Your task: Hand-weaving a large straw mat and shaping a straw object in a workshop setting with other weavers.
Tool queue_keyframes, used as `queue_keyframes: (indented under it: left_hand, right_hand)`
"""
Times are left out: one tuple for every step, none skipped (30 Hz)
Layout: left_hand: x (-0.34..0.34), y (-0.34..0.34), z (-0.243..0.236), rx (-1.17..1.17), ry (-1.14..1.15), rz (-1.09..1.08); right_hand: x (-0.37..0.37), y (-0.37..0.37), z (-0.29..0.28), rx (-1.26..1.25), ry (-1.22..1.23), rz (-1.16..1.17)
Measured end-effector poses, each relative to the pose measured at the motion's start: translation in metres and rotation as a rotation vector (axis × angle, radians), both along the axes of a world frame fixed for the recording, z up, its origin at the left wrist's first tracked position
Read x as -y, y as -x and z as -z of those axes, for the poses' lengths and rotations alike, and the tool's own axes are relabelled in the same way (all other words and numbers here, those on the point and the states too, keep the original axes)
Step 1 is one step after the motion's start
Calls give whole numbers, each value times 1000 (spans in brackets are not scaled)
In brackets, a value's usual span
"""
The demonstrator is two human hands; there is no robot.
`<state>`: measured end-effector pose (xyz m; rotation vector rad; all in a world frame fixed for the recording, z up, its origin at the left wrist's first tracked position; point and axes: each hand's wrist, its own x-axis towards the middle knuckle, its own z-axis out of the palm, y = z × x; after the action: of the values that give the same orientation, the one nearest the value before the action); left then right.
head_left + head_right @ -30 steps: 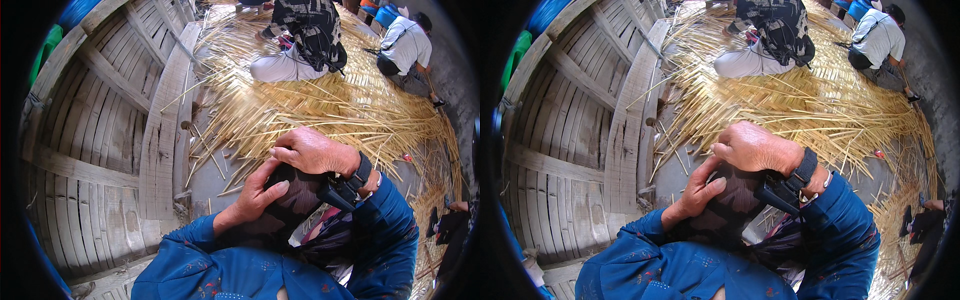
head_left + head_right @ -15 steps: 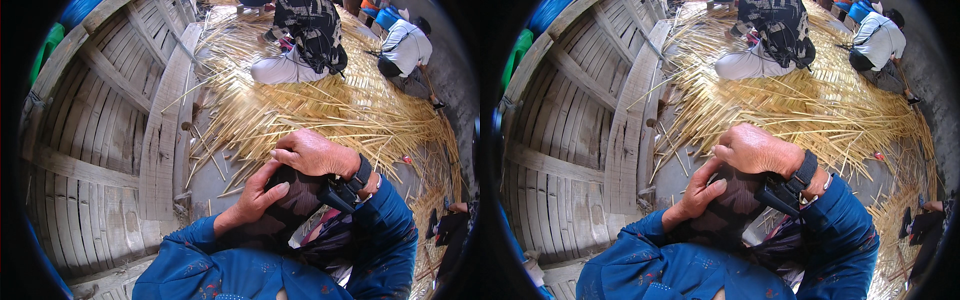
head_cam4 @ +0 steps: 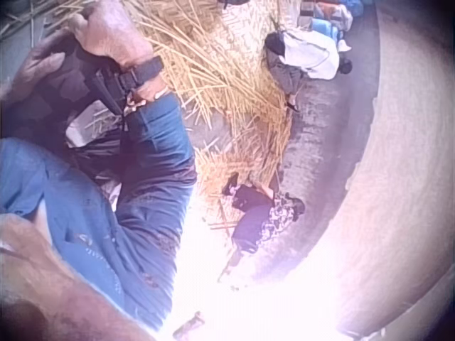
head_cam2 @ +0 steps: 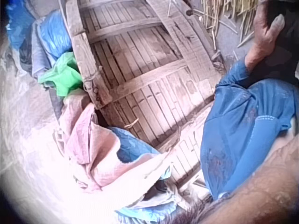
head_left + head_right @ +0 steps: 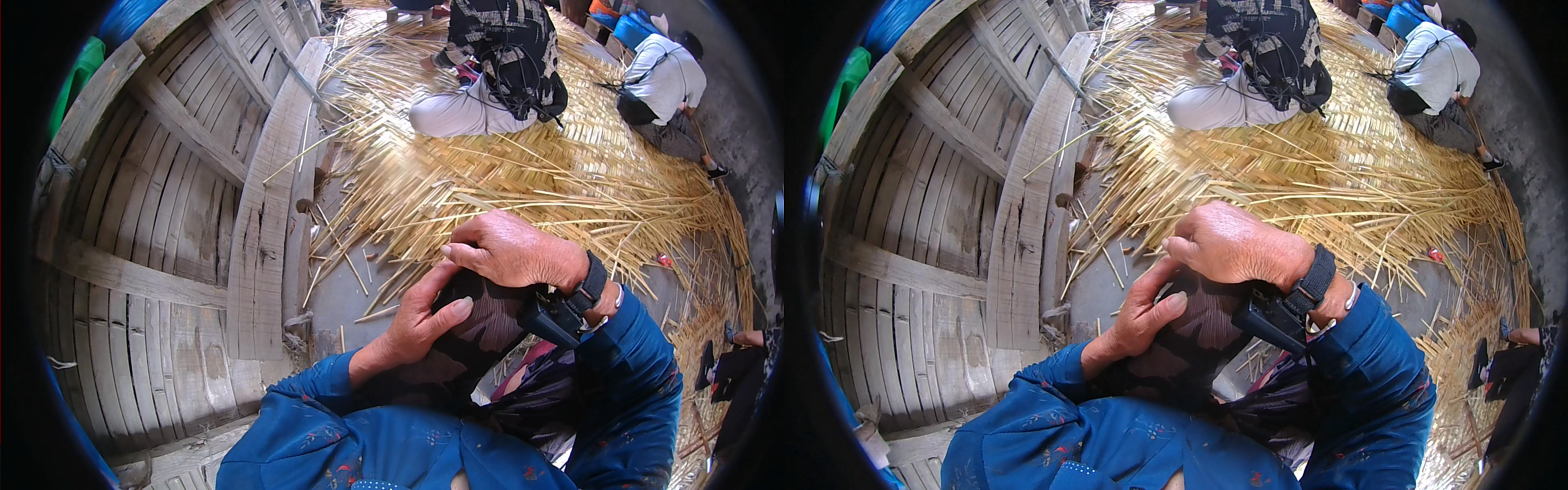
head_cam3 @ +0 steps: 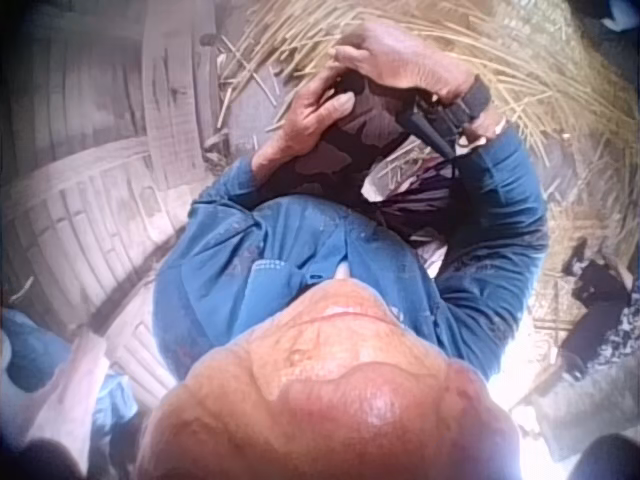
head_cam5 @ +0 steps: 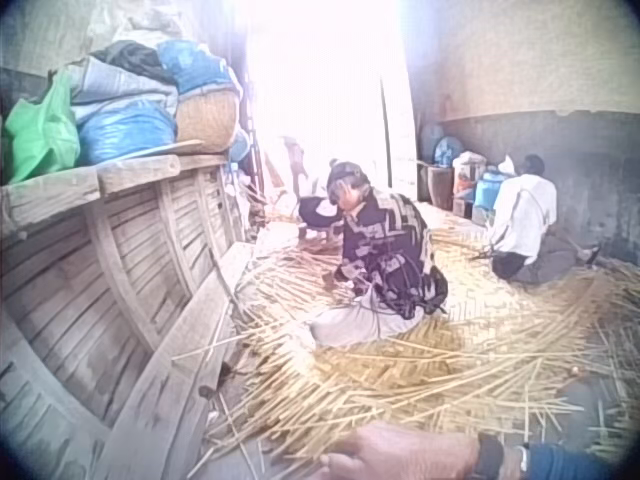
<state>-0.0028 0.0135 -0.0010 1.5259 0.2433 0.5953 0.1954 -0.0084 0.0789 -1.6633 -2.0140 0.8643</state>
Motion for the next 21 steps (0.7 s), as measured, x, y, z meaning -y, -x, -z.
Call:
queue_keyframes:
  left_hand:
    - [0, 0, 0, -3, 1, 1]
    - [0, 0, 0, -4, 1, -1]
    - [0, -1, 0, -6, 1, -4]
    - [1, -1, -1, -7, 1, -8]
    - [1, -1, -1, -6, 3, -9]
    - [1, 0, -2, -5, 5, -10]
    - [1, 0, -2, -4, 7, -10]
    - [1, 0, -2, -3, 6, -12]
    - [2, 0, -3, -1, 5, -14]
    - [2, 0, -3, 0, 4, -16]
    - [1, 0, -2, -19, 7, -8]
    - [1, 1, -2, -38, 11, 1]
    - [1, 1, -2, -56, 14, 10]
    - [0, 1, -2, -55, 15, 11]
    - [0, 1, -3, -53, 16, 12]
    - [0, 1, -2, -53, 17, 12]
    - [1, 1, -2, -36, 13, 3]
    - [1, 0, -2, -19, 10, -6]
    - [1, 0, -2, -2, 6, -15]
    - [1, 0, -2, -3, 7, -16]
    - [2, 1, -3, -4, 8, -16]
  right_hand:
    - [0, 0, 0, 0, -1, 1]
    - [0, -1, 1, 1, -1, -1]
    - [0, -1, 1, 1, -1, -2]
    - [0, -1, 1, 0, -1, -5]
    - [0, -1, 0, -4, 9, 0]
    - [0, 0, -1, -9, 18, 5]
    - [0, 0, -1, -13, 28, 11]
    - [0, 0, -1, -13, 27, 12]
    - [0, 0, -1, -12, 27, 13]
    - [0, 0, 0, -12, 26, 15]
    - [0, 0, 0, -12, 27, 14]
    - [0, 0, -1, -11, 27, 13]
    - [0, 0, -1, -10, 28, 13]
    - [0, 0, -1, -9, 23, 10]
    - [0, -1, -1, -7, 18, 8]
    - [0, -1, 0, -6, 13, 4]
    - [0, -1, 1, -6, 14, 2]
    - [-1, -1, 1, -6, 16, 1]
    - [-1, -1, 2, -6, 17, 0]
    - [-1, -1, 1, -4, 18, -2]
    - [-1, -1, 1, -3, 19, -3]
